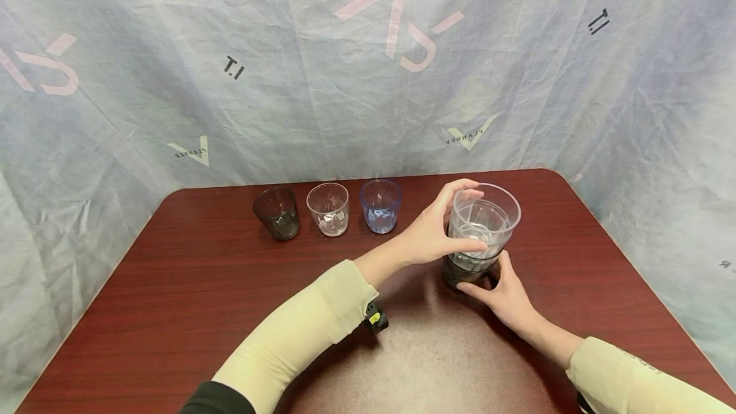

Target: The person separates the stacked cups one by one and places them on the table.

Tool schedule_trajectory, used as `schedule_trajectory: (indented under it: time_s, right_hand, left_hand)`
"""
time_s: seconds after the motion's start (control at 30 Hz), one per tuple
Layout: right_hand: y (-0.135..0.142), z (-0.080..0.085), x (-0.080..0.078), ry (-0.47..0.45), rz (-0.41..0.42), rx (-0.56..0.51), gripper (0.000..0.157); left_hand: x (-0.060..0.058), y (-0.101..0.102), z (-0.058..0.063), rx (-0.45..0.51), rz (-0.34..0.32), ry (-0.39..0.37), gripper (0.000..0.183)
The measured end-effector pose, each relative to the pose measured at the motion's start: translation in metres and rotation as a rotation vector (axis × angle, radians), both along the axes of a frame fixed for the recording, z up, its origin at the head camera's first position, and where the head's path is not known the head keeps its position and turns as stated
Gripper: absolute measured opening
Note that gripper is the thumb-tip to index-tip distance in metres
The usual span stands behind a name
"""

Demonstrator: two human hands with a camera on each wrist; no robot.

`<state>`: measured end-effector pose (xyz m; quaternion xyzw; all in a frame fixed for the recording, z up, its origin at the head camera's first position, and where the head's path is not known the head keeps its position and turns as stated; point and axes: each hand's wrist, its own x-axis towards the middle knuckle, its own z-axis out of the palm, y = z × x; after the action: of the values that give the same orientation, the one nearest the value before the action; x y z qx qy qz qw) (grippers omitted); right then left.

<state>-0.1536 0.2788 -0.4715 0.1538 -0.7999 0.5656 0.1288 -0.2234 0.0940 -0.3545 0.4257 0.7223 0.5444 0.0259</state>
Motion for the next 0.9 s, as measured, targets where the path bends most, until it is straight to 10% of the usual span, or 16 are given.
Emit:
schedule_trajectory:
  time_s: [0.9]
  right_hand:
    - [0.000,-0.002,-0.002,0.003,0.022,-0.024,0.088]
  left_hand:
    - [0.011,-0.003,0.010,0.043,0.011,0.013,0.083]
